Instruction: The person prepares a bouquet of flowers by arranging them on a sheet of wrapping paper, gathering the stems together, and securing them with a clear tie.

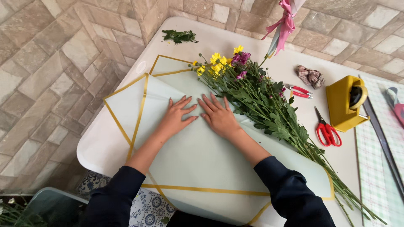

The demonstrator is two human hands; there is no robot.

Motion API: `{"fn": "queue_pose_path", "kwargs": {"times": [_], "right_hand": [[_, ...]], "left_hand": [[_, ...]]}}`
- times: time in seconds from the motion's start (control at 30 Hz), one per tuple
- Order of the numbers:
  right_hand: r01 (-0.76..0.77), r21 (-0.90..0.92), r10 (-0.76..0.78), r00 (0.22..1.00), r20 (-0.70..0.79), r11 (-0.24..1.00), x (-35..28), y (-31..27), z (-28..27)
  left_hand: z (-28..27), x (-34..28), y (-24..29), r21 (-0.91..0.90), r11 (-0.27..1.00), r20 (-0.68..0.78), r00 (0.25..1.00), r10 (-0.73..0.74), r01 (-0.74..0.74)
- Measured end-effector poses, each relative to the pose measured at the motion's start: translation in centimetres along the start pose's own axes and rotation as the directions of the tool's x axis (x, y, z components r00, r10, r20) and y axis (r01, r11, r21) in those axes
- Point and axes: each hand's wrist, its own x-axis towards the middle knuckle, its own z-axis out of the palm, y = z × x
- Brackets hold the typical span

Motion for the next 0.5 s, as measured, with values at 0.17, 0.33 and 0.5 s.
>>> {"fn": "queue_pose_path", "kwargs": {"times": [0.17,0.33,0.5], "right_hand": [[-0.067,0.001,0.067,0.998,0.013,0.998,-0.3,0.0,0.2],[-0.049,0.07,0.05,0.999,-0.011,0.996,-0.5,0.0,0.3],[-0.047,0.059,0.047,0.999,0.006,0.997,-0.5,0.1,0.7]], "left_hand": [[-1.0,0.1,0.5,0.028,0.999,-0.011,1.0,0.018,-0.018],[-6.8,-0.3,4.0,0.373,0.907,0.1,0.964,-0.248,0.194],[-7.3,-0.2,-2.4,0.464,0.786,0.072,0.867,-0.493,0.408]]}}
